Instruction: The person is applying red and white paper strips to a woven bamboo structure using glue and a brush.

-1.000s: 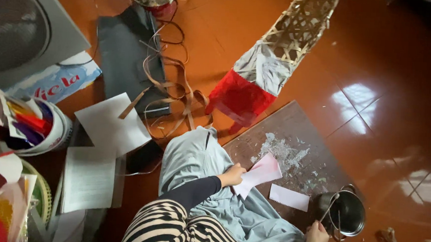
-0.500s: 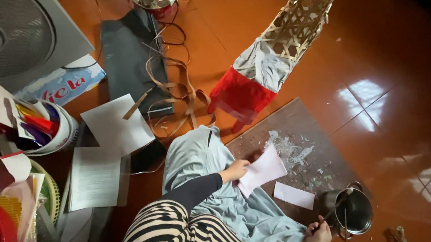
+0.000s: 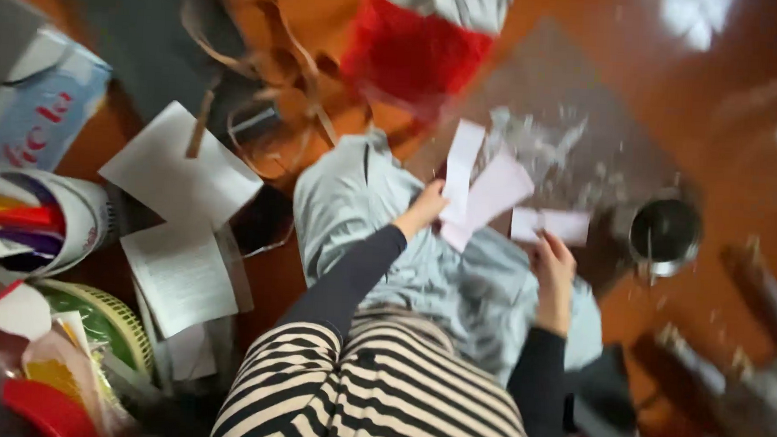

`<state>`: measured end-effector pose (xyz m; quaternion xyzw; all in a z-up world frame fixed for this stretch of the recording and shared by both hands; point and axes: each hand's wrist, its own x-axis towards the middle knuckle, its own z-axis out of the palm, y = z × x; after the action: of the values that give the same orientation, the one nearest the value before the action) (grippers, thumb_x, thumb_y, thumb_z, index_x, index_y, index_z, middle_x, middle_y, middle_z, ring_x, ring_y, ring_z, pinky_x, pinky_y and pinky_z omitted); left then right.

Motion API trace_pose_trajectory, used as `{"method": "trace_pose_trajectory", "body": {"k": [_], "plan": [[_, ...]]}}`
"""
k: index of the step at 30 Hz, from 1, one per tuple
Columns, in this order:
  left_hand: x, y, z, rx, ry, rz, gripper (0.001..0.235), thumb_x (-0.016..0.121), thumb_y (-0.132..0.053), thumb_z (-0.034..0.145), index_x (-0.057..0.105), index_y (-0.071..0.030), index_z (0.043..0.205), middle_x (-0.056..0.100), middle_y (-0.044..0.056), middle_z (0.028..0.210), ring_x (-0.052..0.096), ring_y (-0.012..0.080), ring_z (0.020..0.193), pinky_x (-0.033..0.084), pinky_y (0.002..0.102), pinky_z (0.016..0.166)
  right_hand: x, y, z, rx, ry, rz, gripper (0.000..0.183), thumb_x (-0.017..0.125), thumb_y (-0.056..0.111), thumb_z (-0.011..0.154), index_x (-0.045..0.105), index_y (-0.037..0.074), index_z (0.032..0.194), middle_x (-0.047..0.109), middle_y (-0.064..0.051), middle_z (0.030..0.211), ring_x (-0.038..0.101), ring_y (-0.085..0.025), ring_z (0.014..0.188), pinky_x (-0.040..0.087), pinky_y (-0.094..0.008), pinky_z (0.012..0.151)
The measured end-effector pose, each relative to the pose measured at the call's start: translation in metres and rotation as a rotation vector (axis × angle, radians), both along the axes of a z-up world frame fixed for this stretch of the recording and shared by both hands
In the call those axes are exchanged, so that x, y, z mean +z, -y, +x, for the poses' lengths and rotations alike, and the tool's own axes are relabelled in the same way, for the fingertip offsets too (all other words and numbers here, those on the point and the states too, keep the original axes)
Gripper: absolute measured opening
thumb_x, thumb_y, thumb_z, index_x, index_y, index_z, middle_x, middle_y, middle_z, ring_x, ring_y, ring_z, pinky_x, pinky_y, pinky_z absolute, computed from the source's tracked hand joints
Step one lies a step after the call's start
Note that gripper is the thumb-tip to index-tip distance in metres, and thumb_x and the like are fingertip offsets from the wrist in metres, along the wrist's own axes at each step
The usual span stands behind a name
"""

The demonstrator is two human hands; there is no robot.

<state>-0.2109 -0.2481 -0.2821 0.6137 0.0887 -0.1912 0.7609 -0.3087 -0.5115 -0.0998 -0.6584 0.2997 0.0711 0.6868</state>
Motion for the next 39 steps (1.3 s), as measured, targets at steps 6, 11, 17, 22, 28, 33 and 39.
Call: {"method": "trace_pose_trajectory", "body": {"k": [6, 11, 17, 22, 28, 33, 39], "plan": [[0.004, -0.01, -0.01, -0.057, -0.191, -0.046, 0.044, 0.056, 0.002, 0.083, 0.059, 0.001, 0.127, 0.071, 0.015, 0.108, 0.067, 0.0259, 0.097, 0.055, 0.036, 0.085, 0.006, -0.082, 0.048, 0.551, 0.413, -1.051, 0.028, 0.061, 0.007, 0.099, 0.068, 0.011, 0.126, 0.072, -0.022, 0.096, 0.07, -0.039, 0.088, 0.055, -0.047, 0.073], [0.019, -0.014, -0.011, -0.089, -0.309, -0.004, 0.047, 0.055, 0.002, 0.083, 0.055, -0.001, 0.129, 0.068, 0.011, 0.111, 0.065, 0.0232, 0.099, 0.054, 0.037, 0.085, 0.022, -0.12, 0.093, 0.654, 0.163, -1.273, 0.035, 0.054, 0.005, 0.094, 0.072, 0.015, 0.122, 0.065, -0.02, 0.085, 0.066, -0.043, 0.075, 0.052, -0.053, 0.064], [-0.024, -0.015, -0.015, -0.198, -0.427, -0.145, 0.029, 0.056, -0.002, 0.091, 0.067, 0.007, 0.116, 0.071, 0.013, 0.1, 0.064, 0.0234, 0.083, 0.051, 0.039, 0.071, -0.013, -0.128, 0.063, 0.602, 0.13, -1.287, 0.032, 0.052, 0.009, 0.099, 0.07, 0.016, 0.125, 0.065, -0.019, 0.086, 0.066, -0.042, 0.075, 0.052, -0.054, 0.063], [-0.041, -0.003, -0.015, -0.027, -0.603, -0.491, 0.025, 0.05, -0.004, 0.092, 0.066, 0.004, 0.109, 0.073, 0.013, 0.099, 0.075, 0.0245, 0.084, 0.063, 0.041, 0.078, 0.05, -0.136, -0.026, 0.672, 0.013, -1.187, 0.034, 0.054, 0.012, 0.093, 0.069, 0.018, 0.122, 0.066, -0.017, 0.091, 0.065, -0.042, 0.072, 0.051, -0.055, 0.059], [-0.019, -0.015, -0.018, -0.099, -0.604, -0.446, 0.023, 0.049, -0.016, 0.103, 0.061, -0.004, 0.118, 0.063, 0.013, 0.105, 0.066, 0.0308, 0.09, 0.065, 0.059, 0.076, 0.104, -0.137, -0.079, 0.673, 0.01, -1.11, 0.035, 0.059, 0.009, 0.096, 0.068, 0.018, 0.128, 0.064, -0.016, 0.087, 0.065, -0.042, 0.072, 0.052, -0.053, 0.063], [0.029, -0.018, -0.004, -0.136, -0.592, -0.533, 0.033, 0.041, -0.022, 0.105, 0.056, -0.007, 0.13, 0.065, 0.012, 0.126, 0.068, 0.0322, 0.111, 0.064, 0.06, 0.081, 0.089, -0.137, -0.088, 0.682, -0.017, -1.099, 0.041, 0.061, 0.006, 0.09, 0.067, 0.011, 0.13, 0.066, -0.022, 0.081, 0.065, -0.043, 0.07, 0.052, -0.054, 0.063], [0.027, -0.019, -0.003, -0.083, -0.587, -0.52, 0.035, 0.039, -0.023, 0.107, 0.053, -0.007, 0.136, 0.059, 0.008, 0.133, 0.064, 0.032, 0.119, 0.063, 0.064, 0.087, 0.088, -0.136, -0.1, 0.631, -0.055, -1.001, 0.036, 0.06, 0.006, 0.094, 0.066, 0.009, 0.129, 0.068, -0.026, 0.08, 0.065, -0.046, 0.071, 0.05, -0.057, 0.063]]}}
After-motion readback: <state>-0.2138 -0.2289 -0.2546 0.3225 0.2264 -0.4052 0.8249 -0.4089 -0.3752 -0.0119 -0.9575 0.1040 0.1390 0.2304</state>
